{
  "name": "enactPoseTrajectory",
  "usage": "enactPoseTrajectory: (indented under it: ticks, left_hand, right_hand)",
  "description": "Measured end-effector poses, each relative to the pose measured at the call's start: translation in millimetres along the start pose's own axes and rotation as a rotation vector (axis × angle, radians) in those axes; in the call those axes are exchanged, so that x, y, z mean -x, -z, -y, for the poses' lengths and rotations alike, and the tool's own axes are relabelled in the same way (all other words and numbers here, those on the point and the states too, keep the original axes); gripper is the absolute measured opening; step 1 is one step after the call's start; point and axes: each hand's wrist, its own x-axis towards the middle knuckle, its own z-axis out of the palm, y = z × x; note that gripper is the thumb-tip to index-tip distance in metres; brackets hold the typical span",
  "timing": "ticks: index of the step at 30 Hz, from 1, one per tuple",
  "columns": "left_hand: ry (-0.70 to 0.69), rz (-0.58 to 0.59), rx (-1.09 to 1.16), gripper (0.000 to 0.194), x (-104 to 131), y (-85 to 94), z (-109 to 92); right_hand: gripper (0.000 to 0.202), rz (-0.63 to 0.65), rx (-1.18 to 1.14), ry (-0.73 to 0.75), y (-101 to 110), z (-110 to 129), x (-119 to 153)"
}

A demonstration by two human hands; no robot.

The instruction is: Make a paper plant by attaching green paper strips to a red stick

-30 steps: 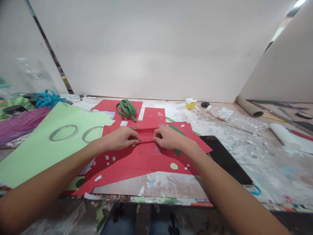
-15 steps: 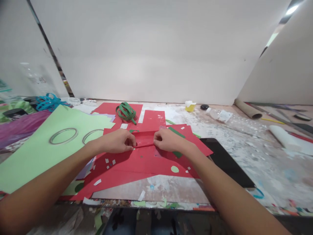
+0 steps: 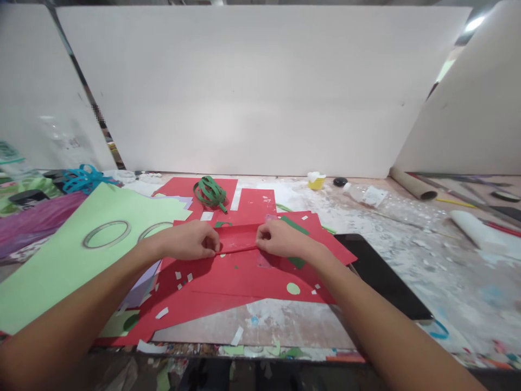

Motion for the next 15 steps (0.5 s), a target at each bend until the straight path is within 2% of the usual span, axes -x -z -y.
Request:
enactPoseTrajectory:
  ticks: [5, 15]
  left_hand:
    - [0.000, 0.052, 0.018, 0.016, 1.0, 3.8, 4.0]
    - [-0.042, 0.024, -0.014, 0.021, 2.9, 6.7, 2.3]
  right_hand:
    - [0.010, 0.001, -0.016, 0.003, -0.1, -1.0, -1.2]
    - [0.010, -0.040, -0.010, -0.031, -2.4, -6.6, -3.4]
